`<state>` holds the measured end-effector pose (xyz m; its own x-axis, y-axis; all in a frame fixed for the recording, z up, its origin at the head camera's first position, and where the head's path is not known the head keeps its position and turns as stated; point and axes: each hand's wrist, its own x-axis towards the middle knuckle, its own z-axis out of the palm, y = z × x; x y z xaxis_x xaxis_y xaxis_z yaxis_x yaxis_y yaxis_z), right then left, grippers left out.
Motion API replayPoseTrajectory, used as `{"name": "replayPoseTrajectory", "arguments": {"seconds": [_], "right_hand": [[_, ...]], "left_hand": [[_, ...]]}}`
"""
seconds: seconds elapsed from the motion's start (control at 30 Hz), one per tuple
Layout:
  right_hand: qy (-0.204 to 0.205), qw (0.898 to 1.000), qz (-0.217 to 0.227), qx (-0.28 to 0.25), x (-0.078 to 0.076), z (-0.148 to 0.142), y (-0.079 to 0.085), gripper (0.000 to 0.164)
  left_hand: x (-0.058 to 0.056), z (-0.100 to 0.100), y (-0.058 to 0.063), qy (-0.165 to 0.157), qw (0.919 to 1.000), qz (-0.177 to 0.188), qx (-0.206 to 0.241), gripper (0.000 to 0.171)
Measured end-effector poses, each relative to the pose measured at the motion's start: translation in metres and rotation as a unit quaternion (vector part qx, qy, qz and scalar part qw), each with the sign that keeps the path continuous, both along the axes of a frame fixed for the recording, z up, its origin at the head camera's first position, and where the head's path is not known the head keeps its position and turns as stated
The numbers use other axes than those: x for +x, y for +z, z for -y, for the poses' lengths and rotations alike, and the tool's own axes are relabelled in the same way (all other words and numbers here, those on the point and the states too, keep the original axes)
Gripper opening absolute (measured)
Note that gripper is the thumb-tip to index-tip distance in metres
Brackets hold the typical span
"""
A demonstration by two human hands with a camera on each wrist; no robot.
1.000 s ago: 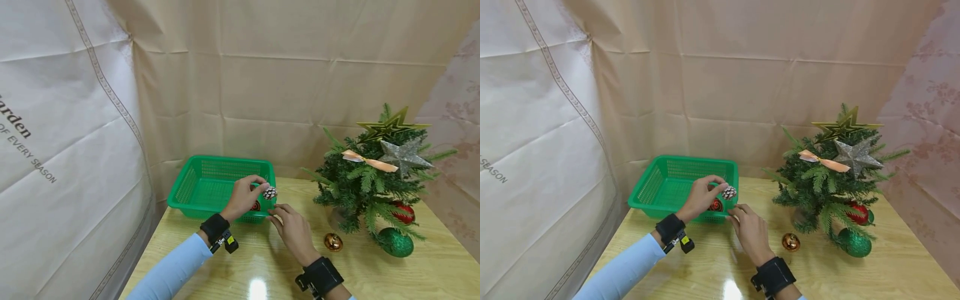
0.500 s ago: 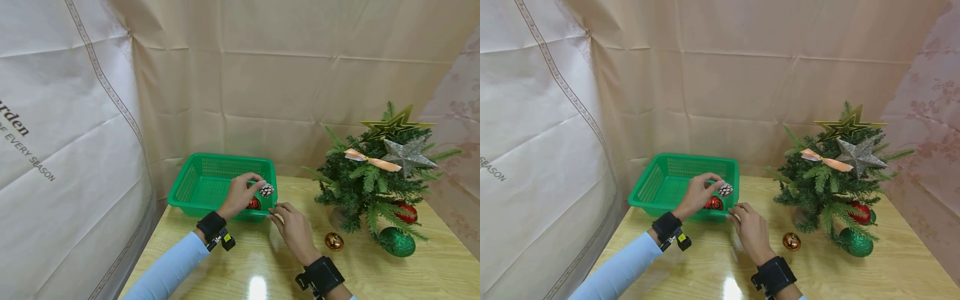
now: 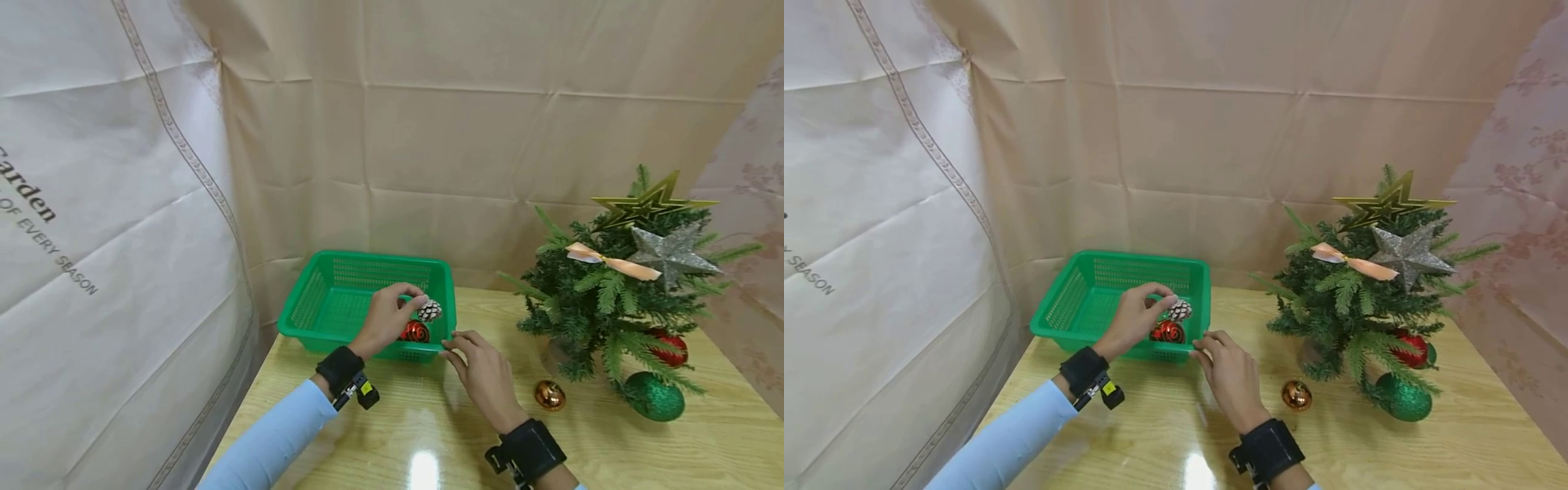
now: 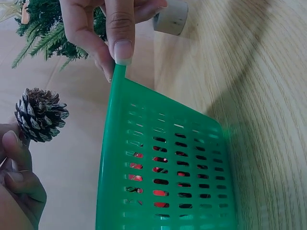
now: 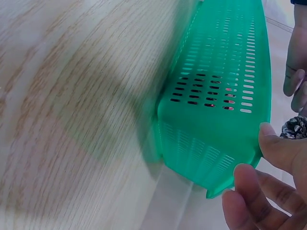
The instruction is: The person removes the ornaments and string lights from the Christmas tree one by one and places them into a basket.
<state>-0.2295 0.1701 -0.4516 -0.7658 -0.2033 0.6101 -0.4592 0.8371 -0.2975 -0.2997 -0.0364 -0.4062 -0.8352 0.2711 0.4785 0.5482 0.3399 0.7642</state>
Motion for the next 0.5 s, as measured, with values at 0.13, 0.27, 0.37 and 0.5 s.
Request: {"name": "replayPoseTrajectory", "arguments": {"seconds": [0.13,0.27,0.37,0.5], "right_hand": [[0.001,1.0,0.002,0.003,0.0002,-0.0002,0.001,0.017],[0.001,1.0,0.004,0.005,0.0003,0.0002,0.001,0.017],[0.0,1.0,0.004,0.006,0.0005,0.0,0.0007,0.017],[0.001,1.0,0.007,0.003,0.001,-0.0003,0.0009,0.017]], "left_hand": [[0.0004,0.0008,0.0005,0.005,1.0,0.009,0.001,0.015],[0.0016,0.003,-0.0006,0.002,1.0,0.007,0.005,0.015],[0.0022,0.0048,-0.0018,-0.003,1.0,0.0,0.007,0.015],[0.0027,0.0069,-0.0026,-0.005,0.9999,-0.004,0.009,0.018]]}}
